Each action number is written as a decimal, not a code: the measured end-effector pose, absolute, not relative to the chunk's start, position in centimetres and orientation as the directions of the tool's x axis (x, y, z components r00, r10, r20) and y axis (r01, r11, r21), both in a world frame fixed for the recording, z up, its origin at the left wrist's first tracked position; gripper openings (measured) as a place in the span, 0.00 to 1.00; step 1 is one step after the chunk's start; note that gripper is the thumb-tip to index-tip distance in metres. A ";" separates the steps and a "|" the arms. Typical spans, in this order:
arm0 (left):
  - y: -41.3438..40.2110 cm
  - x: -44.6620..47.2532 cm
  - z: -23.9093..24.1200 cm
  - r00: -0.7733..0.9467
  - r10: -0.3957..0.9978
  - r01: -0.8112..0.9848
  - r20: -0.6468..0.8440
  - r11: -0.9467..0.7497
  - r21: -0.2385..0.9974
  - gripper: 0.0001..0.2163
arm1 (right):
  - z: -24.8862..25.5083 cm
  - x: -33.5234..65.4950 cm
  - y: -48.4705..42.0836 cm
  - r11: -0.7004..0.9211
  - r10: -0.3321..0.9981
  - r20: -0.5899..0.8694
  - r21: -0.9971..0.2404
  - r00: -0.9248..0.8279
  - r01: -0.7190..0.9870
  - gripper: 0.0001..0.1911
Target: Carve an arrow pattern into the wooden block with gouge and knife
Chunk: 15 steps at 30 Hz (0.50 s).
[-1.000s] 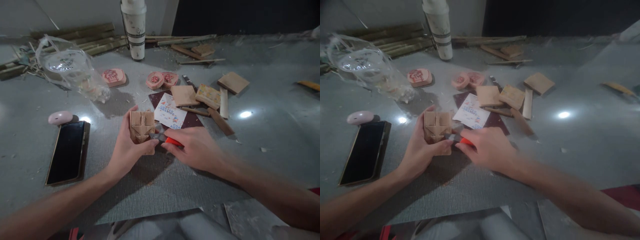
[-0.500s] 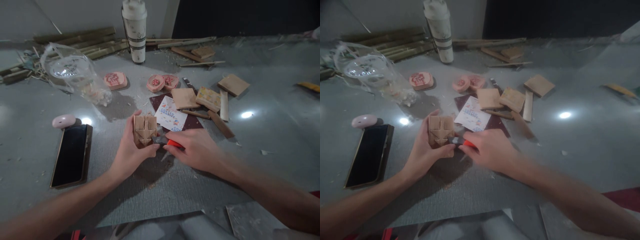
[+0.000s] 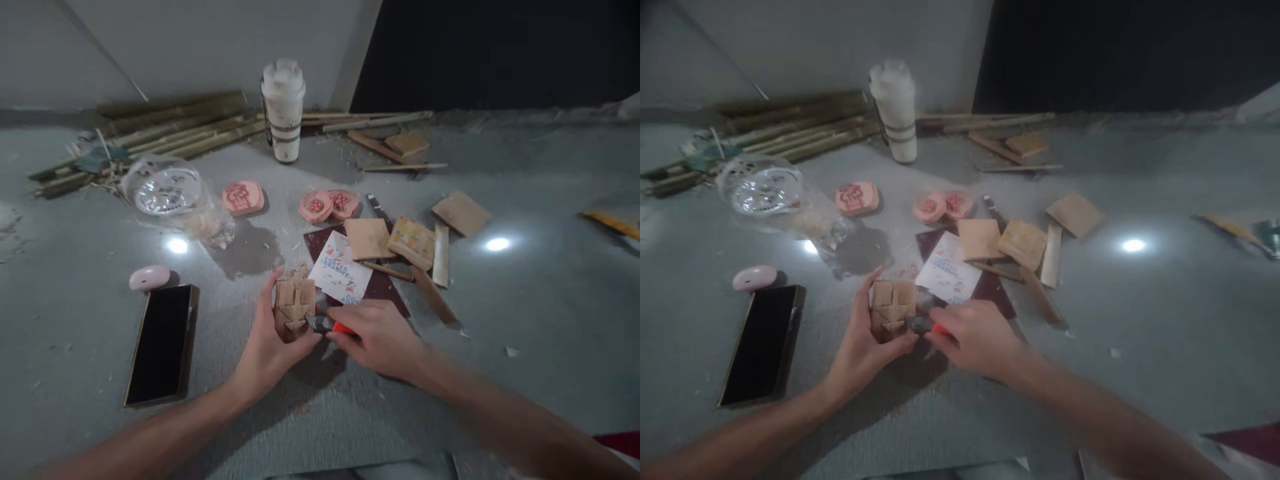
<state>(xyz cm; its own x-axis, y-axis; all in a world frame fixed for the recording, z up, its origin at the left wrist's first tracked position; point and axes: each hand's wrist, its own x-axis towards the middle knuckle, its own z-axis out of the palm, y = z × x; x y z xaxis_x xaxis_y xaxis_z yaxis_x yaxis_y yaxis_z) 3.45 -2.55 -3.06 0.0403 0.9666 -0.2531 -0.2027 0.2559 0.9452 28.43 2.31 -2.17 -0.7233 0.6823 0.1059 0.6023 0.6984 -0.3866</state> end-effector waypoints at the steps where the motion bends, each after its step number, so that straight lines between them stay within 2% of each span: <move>1: -2.4 3.4 -3.0 0.056 0.963 -0.199 -0.263 0.269 0.942 0.55 | -2.1 28.4 2.3 0.701 0.684 0.108 -0.370 -0.722 0.609 0.15; 5: -1.5 3.2 -2.2 0.071 0.986 -0.147 -0.149 0.159 0.976 0.47 | -1.4 28.3 2.5 0.699 0.699 0.100 -0.305 -0.709 0.647 0.16; 12: -0.9 2.9 -2.6 0.092 0.993 -0.170 -0.072 0.087 0.982 0.54 | 0.0 27.7 3.0 0.636 0.746 0.019 -0.313 -0.665 0.705 0.21; 15: -0.9 2.8 -2.9 0.075 0.996 -0.180 -0.038 0.052 0.982 0.52 | 0.4 27.5 3.2 0.625 0.753 -0.008 -0.304 -0.658 0.719 0.22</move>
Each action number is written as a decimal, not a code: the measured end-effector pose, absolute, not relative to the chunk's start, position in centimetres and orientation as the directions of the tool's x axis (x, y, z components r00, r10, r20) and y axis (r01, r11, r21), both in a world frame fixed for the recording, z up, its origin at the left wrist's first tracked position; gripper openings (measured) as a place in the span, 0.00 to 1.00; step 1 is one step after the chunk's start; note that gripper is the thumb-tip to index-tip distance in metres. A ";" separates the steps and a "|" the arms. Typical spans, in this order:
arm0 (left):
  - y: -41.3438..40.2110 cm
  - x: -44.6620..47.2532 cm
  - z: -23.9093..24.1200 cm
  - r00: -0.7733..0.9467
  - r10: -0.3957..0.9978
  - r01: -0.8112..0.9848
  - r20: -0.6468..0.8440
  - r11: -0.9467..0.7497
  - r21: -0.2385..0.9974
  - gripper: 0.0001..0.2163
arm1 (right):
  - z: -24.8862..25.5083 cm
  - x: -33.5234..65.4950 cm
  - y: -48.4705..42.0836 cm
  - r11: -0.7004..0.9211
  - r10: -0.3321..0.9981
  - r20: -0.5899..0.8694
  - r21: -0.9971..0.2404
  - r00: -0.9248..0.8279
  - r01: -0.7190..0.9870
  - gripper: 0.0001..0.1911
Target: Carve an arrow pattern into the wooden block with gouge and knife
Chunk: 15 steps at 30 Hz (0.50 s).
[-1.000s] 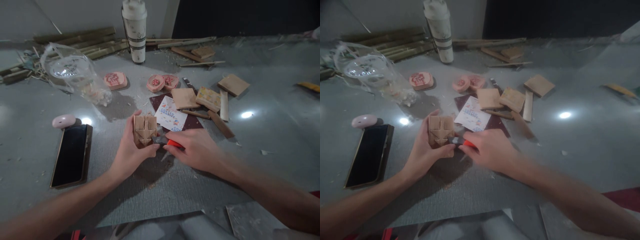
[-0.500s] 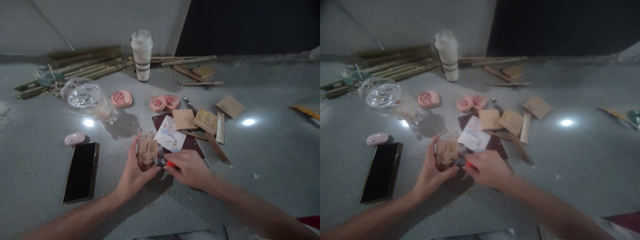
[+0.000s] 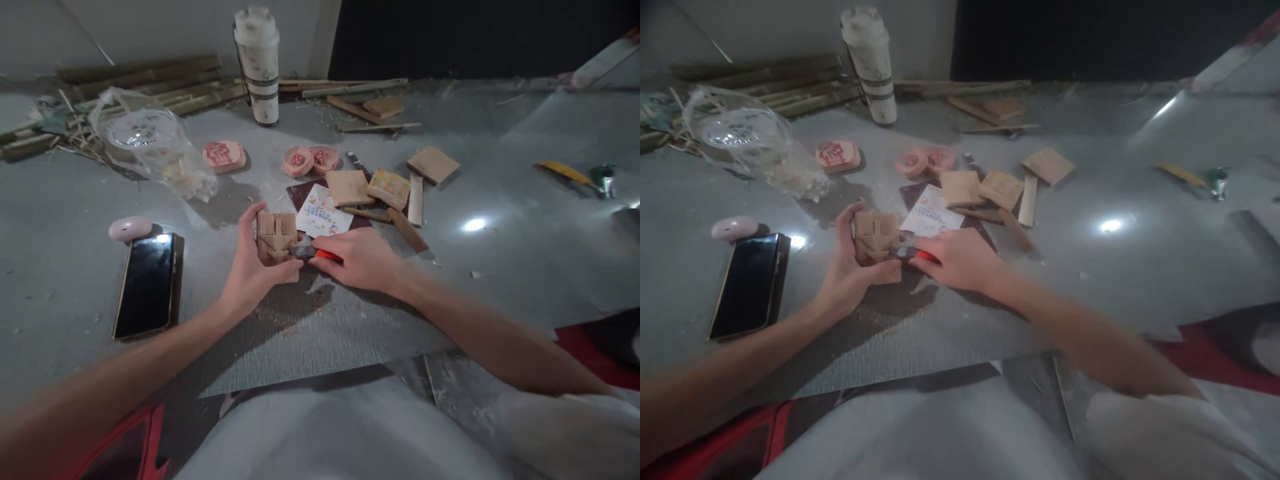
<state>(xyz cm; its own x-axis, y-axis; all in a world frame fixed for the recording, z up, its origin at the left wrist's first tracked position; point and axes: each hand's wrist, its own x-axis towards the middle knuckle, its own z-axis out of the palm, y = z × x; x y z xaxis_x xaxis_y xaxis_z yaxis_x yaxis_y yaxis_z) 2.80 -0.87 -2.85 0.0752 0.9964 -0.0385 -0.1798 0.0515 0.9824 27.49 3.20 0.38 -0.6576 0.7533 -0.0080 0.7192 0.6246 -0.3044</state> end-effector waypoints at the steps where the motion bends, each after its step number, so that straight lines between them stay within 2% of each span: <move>1: -0.8 2.8 -2.8 0.068 0.997 -0.168 -0.036 0.047 0.985 0.50 | 0.6 27.4 3.3 0.629 0.748 -0.018 -0.300 -0.663 0.718 0.22; 7: 0.2 2.6 -2.5 0.087 0.995 -0.089 -0.051 0.058 0.994 0.44 | 2.3 26.9 4.3 0.652 0.721 -0.067 -0.271 -0.690 0.708 0.23; 15: 0.4 2.7 -2.6 0.064 0.995 -0.258 -0.072 0.087 0.962 0.41 | 1.6 26.9 4.2 0.634 0.741 -0.045 -0.279 -0.670 0.721 0.22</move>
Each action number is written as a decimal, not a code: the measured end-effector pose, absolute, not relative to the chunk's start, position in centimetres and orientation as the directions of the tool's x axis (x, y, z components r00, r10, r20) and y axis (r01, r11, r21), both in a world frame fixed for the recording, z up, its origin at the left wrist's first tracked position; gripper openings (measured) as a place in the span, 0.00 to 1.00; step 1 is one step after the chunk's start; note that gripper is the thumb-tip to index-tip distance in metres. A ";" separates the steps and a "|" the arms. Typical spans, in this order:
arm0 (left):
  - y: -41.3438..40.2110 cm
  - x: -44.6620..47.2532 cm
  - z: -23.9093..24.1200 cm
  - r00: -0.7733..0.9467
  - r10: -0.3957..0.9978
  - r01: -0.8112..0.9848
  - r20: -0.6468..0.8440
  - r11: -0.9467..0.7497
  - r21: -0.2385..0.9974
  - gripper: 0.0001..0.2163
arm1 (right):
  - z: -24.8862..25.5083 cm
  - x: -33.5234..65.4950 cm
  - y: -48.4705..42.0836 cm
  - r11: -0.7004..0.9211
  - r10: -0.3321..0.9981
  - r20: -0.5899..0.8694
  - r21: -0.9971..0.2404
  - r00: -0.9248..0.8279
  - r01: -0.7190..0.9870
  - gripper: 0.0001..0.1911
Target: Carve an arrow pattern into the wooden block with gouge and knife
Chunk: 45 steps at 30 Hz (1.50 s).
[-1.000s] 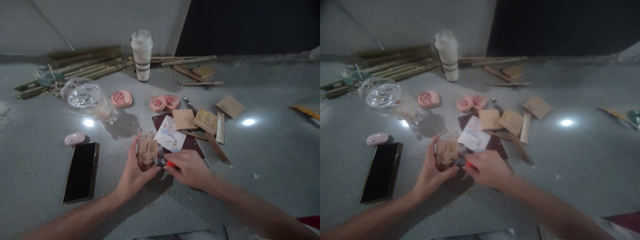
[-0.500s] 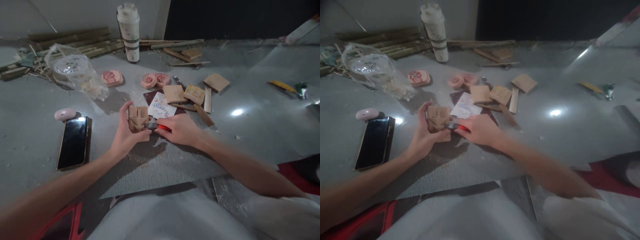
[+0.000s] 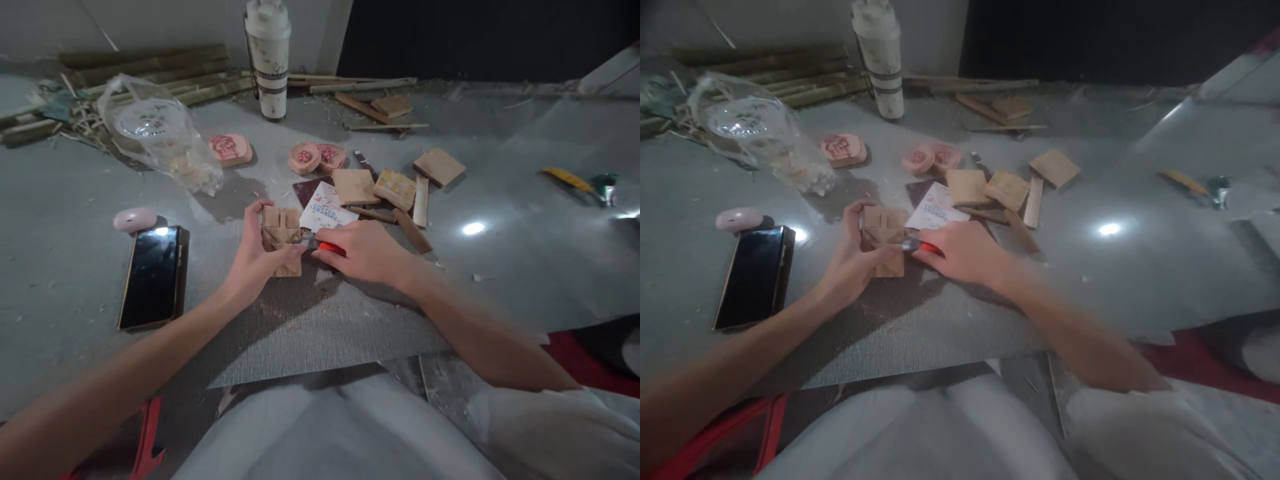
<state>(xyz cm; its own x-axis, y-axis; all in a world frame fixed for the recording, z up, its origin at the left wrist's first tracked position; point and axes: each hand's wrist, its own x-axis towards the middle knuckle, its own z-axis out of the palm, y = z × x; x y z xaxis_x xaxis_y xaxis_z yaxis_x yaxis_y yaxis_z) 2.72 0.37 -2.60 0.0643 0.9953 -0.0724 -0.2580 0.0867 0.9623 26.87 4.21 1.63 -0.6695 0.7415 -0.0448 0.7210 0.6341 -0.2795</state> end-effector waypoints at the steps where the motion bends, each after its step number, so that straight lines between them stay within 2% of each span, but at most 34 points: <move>1: 0.2 2.7 -2.6 0.072 0.994 -0.262 -0.077 0.093 0.961 0.41 | 1.4 26.9 4.0 0.630 0.747 -0.035 -0.283 -0.664 0.723 0.22; 10: -0.3 1.7 -3.1 0.095 0.991 -0.218 -0.099 0.117 0.969 0.44 | -0.1 27.1 2.8 0.625 0.758 0.033 -0.324 -0.652 0.710 0.21; 16: -0.5 1.6 -3.0 0.103 0.991 -0.231 -0.088 0.110 0.967 0.42 | -0.5 27.2 2.7 0.618 0.759 0.042 -0.362 -0.650 0.698 0.21; 23: -0.9 2.0 -2.7 0.122 0.990 -0.234 -0.076 0.103 0.967 0.51 | -0.2 27.2 2.6 0.626 0.747 0.067 -0.405 -0.661 0.666 0.18; 32: -1.3 2.0 -1.9 0.122 0.985 -0.135 -0.119 0.135 0.982 0.44 | -1.2 27.6 2.2 0.634 0.745 0.085 -0.401 -0.662 0.662 0.19; 40: -1.7 2.5 -2.4 0.053 0.987 -0.097 -0.150 0.155 0.983 0.44 | -1.1 27.9 2.0 0.669 0.717 0.126 -0.404 -0.686 0.625 0.17; 45: -1.8 2.5 -2.8 0.067 0.988 -0.096 -0.137 0.143 0.985 0.44 | -0.9 27.8 1.8 0.668 0.715 0.110 -0.400 -0.691 0.628 0.16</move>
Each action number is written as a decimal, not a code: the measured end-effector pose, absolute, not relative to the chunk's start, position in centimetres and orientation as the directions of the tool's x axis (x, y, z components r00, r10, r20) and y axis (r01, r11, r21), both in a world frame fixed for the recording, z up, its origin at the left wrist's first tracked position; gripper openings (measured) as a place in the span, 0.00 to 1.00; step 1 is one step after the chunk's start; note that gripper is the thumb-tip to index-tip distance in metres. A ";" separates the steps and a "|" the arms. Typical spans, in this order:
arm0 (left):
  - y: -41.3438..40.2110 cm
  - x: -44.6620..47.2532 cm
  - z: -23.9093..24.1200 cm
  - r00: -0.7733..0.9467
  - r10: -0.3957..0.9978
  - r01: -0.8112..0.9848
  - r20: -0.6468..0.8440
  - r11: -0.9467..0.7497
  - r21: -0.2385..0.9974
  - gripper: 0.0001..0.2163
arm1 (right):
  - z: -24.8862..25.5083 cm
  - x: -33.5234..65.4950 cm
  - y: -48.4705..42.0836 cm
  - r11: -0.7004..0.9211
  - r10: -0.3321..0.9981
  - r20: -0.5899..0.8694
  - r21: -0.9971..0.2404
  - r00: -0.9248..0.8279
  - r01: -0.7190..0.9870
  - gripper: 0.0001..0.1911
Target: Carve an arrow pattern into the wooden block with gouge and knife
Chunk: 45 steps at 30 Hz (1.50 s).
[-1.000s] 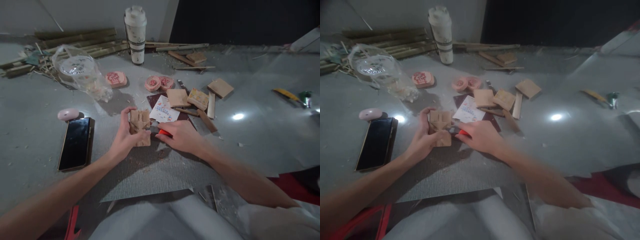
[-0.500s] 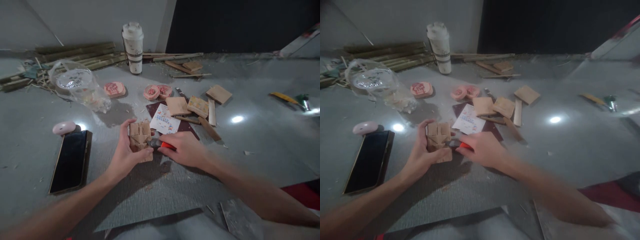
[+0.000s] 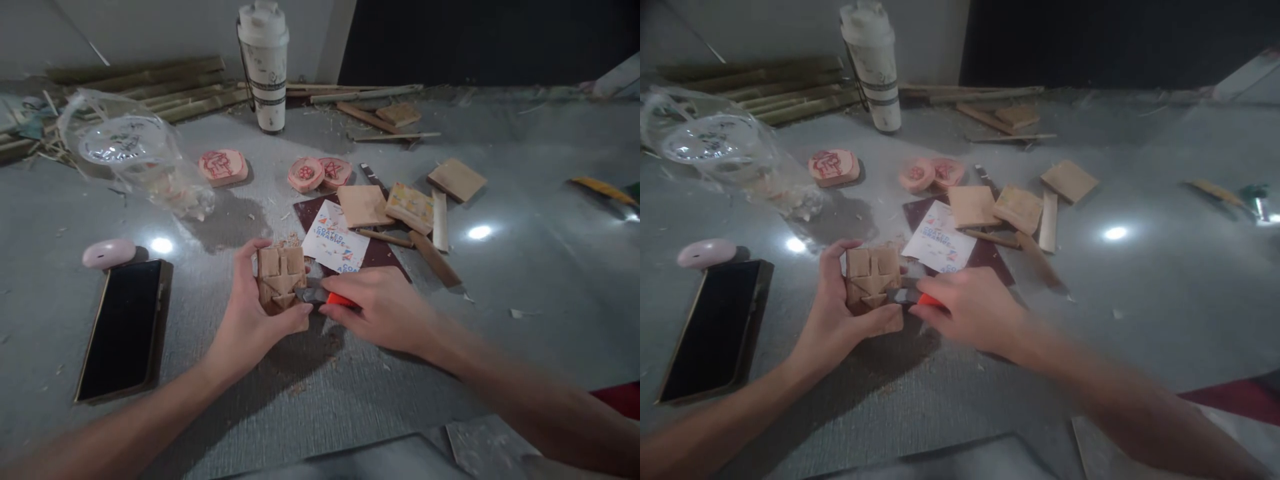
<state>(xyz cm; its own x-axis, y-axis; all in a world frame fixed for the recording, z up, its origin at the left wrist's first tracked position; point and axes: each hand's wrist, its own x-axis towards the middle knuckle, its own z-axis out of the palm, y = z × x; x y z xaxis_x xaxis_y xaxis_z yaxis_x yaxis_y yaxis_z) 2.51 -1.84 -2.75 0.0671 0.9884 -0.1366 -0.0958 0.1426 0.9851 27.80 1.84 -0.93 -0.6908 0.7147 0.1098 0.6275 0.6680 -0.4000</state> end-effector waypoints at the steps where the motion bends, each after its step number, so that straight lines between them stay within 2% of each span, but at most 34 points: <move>1: -1.8 2.5 -2.7 0.069 0.989 -0.091 -0.134 0.140 0.986 0.44 | -0.9 27.8 1.8 0.668 0.714 0.105 -0.399 -0.693 0.628 0.15; 10: -1.6 2.4 -2.3 0.048 0.991 -0.017 -0.128 0.129 0.991 0.42 | -0.4 27.7 1.8 0.644 0.736 0.071 -0.379 -0.673 0.665 0.16; 17: -1.3 2.6 -1.5 0.073 0.978 -0.057 -0.195 0.199 0.978 0.40 | -0.1 27.4 1.3 0.625 0.760 0.054 -0.334 -0.648 0.705 0.17; 23: -1.0 2.7 -1.5 0.010 0.978 -0.036 -0.209 0.209 0.977 0.38 | -0.1 26.8 0.3 0.594 0.798 0.078 -0.274 -0.598 0.756 0.17; 28: -1.0 2.7 -1.5 -0.010 0.983 -0.060 -0.183 0.183 0.981 0.38 | -0.2 26.6 0.1 0.584 0.808 0.114 -0.284 -0.578 0.761 0.17; 33: -1.1 2.5 -1.4 -0.030 0.984 0.024 -0.178 0.178 0.984 0.39 | -0.1 27.1 0.6 0.598 0.795 0.119 -0.315 -0.595 0.737 0.18; 45: -1.5 2.6 -1.5 0.045 0.990 -0.001 -0.136 0.136 0.991 0.40 | 0.7 27.9 1.7 0.652 0.725 0.016 -0.336 -0.688 0.680 0.15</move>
<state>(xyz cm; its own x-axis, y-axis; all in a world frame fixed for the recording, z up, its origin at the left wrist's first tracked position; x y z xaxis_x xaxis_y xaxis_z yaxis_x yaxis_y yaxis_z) 2.62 -1.45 -1.51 0.0452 0.9897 -0.1356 -0.0013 0.1358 0.9907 27.90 1.72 0.72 -0.6881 0.7255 0.0159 0.6796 0.6519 -0.3365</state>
